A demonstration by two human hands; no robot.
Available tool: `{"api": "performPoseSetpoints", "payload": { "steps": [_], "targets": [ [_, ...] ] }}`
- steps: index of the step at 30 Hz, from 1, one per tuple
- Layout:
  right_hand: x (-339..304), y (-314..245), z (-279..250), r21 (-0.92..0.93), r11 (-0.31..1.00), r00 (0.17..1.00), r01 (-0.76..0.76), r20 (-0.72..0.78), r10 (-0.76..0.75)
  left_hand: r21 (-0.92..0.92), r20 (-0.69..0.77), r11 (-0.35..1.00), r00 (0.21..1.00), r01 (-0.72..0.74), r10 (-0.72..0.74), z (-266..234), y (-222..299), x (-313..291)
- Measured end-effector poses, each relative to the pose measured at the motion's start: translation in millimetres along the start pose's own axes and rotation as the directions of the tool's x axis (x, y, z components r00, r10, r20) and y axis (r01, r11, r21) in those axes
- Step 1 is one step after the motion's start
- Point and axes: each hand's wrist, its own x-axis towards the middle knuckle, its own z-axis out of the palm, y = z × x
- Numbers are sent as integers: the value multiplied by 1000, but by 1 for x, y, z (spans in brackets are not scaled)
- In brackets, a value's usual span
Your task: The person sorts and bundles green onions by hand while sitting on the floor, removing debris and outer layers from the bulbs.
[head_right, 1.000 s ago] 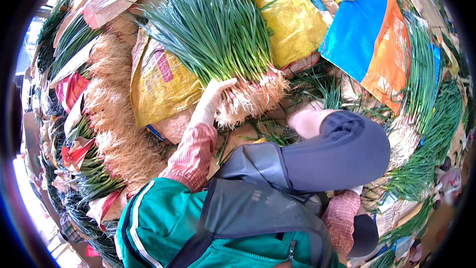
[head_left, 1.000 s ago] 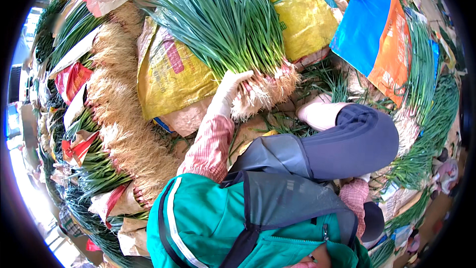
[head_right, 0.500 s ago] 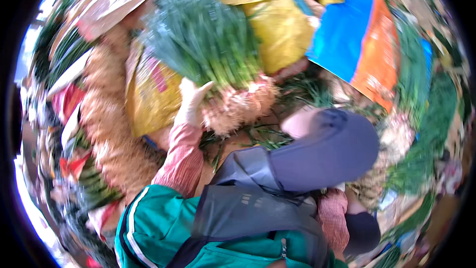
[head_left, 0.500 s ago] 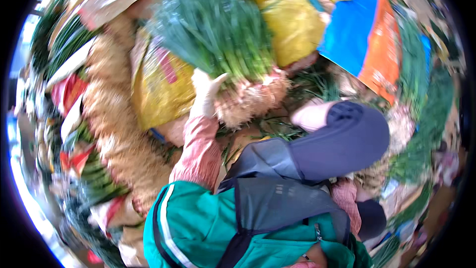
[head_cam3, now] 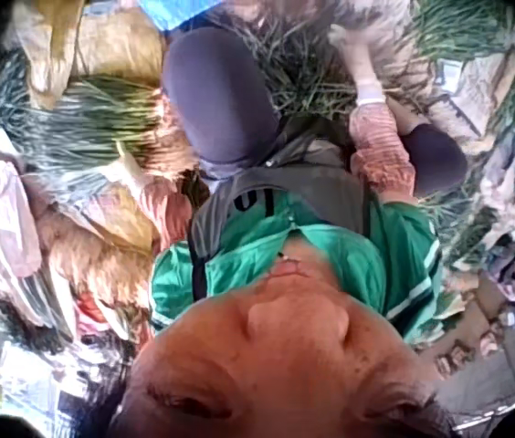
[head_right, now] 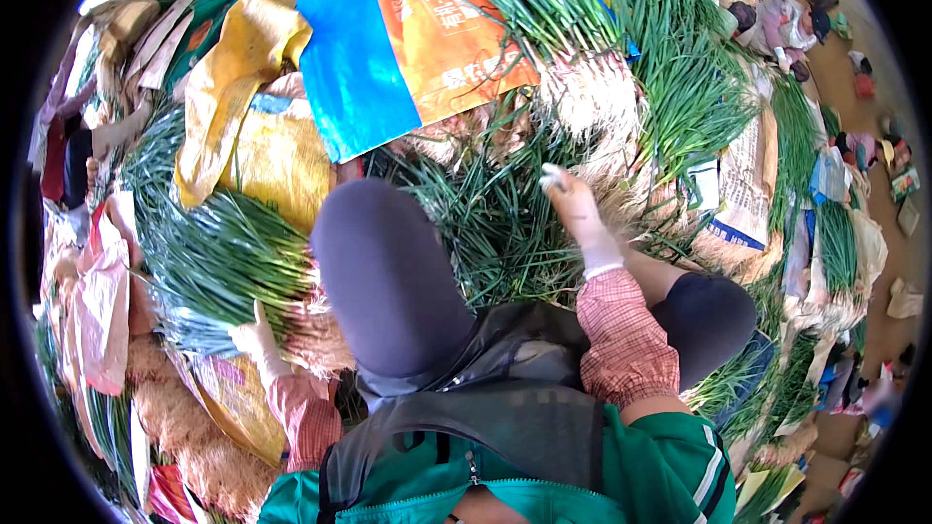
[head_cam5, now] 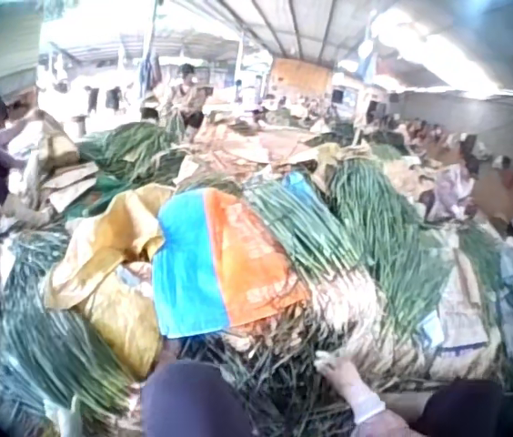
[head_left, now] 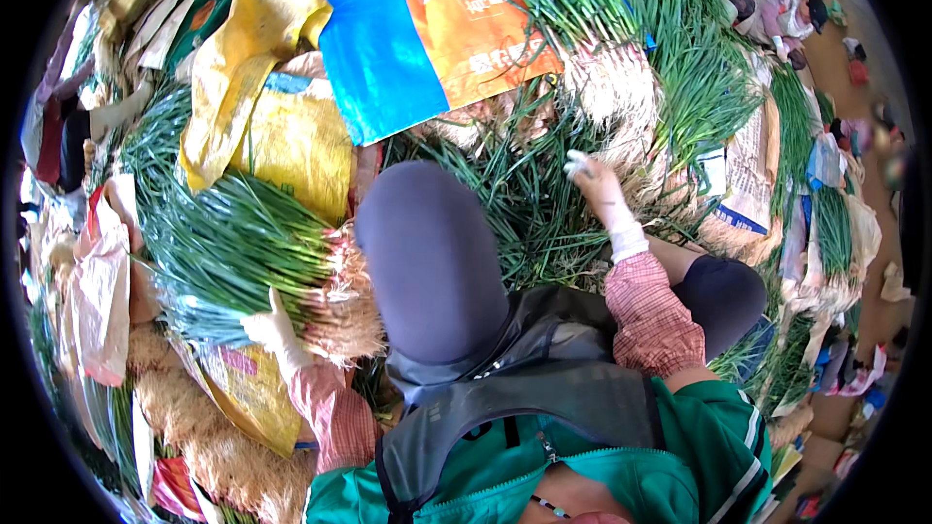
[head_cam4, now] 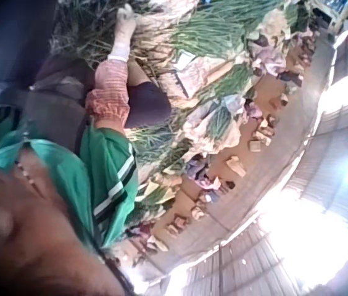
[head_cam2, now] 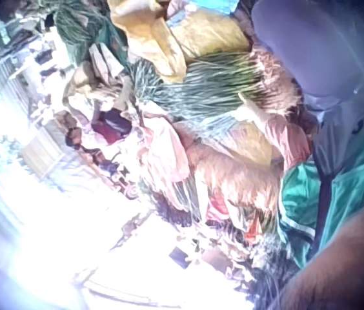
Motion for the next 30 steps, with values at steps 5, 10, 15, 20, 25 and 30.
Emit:
{"api": "performPoseSetpoints", "payload": {
  "steps": [5, 10, 15, 20, 25, 30],
  "targets": [
    [87, 20, -70, -285, 959, 878, 9, -457, -144, -456, 155, 885, 988, 91, -22, -43, -38, -10],
    [184, 28, -105, 964, 252, 959, 89, -151, 240, -830, -15, 557, 999, -35, 40, -142, 40, -41],
    [139, -1, -77, 760, 579, 938, 295, -346, -24, -857, -378, 234, 869, -459, 319, -274, 179, -101],
    [59, 29, -131, 292, 954, 918, 68, -394, 55, -971, -238, -153, 720, -182, 652, -321, 311, -227],
    [43, 63, -174, -410, 912, 804, -17, -548, -231, -979, -174, -192, 206, 74, 963, -242, 387, -305],
    [26, 49, -175, 260, 964, 914, 59, -403, 52, -920, 104, 137, -110, 368, 989, -169, 406, -359]
  ]
}}
